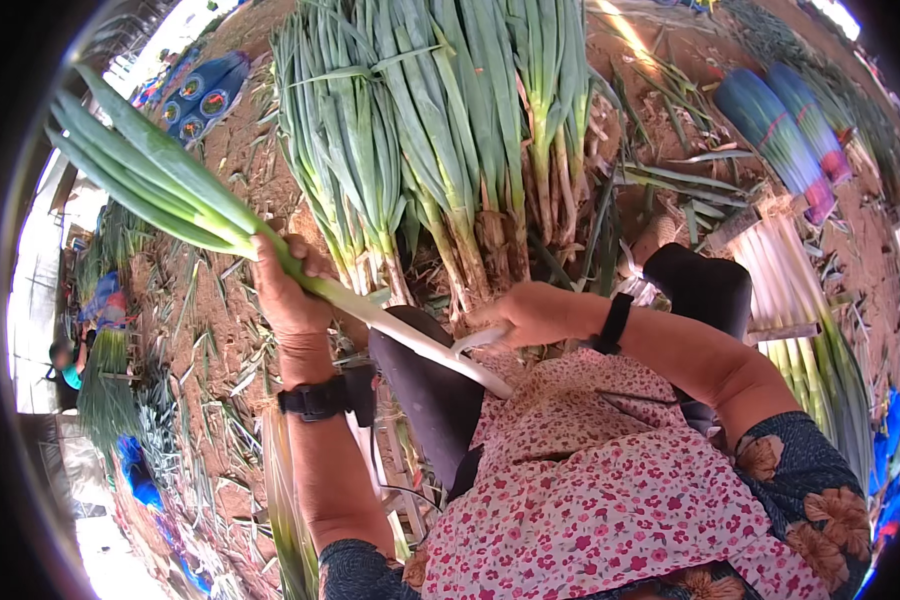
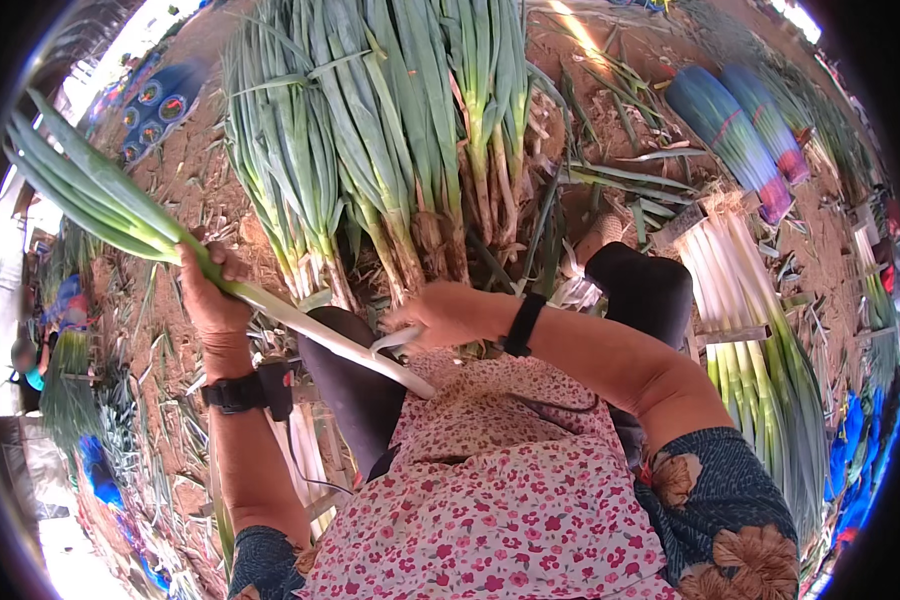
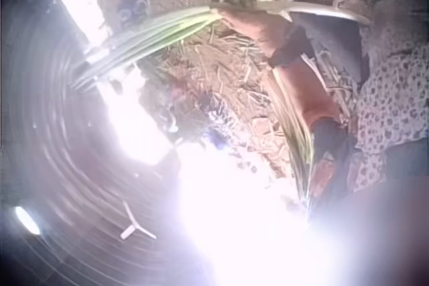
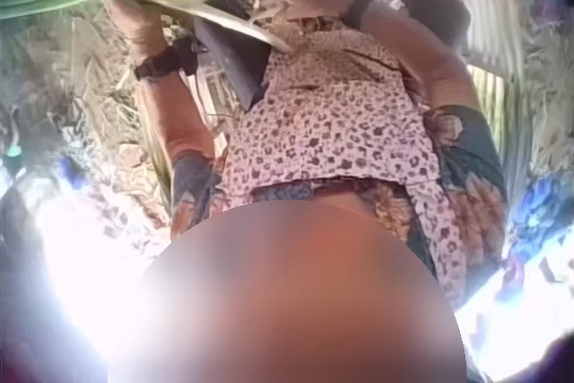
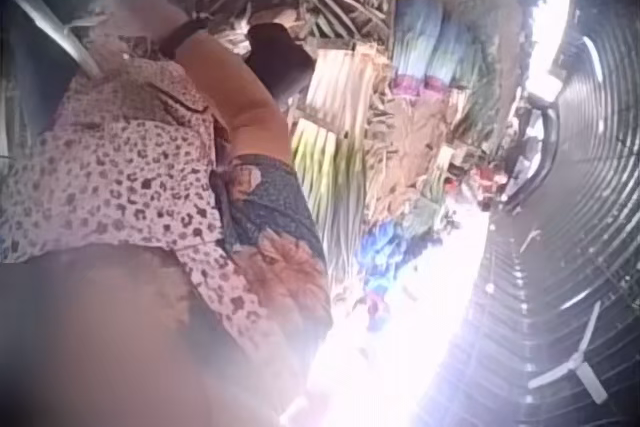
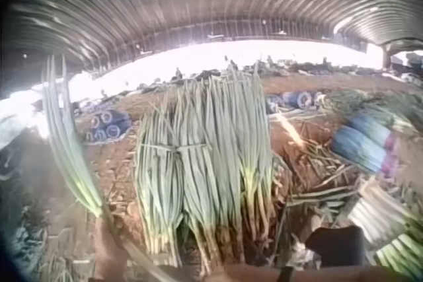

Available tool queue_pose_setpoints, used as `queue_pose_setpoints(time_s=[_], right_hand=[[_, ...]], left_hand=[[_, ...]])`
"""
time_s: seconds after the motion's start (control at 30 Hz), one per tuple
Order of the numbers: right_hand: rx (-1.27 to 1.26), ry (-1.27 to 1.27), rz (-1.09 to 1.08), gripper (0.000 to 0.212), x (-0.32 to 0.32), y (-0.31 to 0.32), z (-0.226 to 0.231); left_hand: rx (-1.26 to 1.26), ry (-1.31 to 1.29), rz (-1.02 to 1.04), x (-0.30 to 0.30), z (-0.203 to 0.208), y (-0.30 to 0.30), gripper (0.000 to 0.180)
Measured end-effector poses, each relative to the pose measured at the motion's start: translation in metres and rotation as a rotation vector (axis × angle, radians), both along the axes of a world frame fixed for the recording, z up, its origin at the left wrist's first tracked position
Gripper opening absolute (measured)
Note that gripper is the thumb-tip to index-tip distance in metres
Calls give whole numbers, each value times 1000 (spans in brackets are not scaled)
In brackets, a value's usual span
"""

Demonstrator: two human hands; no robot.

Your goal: Cleaning and bundling leeks in a field or agricultural processing area.

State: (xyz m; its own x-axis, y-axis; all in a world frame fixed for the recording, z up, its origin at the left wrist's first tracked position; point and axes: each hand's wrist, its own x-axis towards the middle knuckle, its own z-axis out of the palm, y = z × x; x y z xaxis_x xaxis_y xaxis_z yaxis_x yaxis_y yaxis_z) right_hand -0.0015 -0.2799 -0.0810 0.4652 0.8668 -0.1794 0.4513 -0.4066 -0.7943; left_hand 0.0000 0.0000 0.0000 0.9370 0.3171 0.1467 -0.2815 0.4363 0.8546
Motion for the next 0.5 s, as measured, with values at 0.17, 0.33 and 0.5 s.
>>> queue_pose_setpoints(time_s=[0.17,0.33,0.5], right_hand=[[-257,-174,76,23,-28,-60,-107],[-738,-264,176,19,-31,-97,-141],[171,-278,-259,31,-22,11,-56]], left_hand=[[12,-22,50,0,13,20,36],[82,23,266,-10,24,48,39],[-28,12,248,-20,40,29,49]])
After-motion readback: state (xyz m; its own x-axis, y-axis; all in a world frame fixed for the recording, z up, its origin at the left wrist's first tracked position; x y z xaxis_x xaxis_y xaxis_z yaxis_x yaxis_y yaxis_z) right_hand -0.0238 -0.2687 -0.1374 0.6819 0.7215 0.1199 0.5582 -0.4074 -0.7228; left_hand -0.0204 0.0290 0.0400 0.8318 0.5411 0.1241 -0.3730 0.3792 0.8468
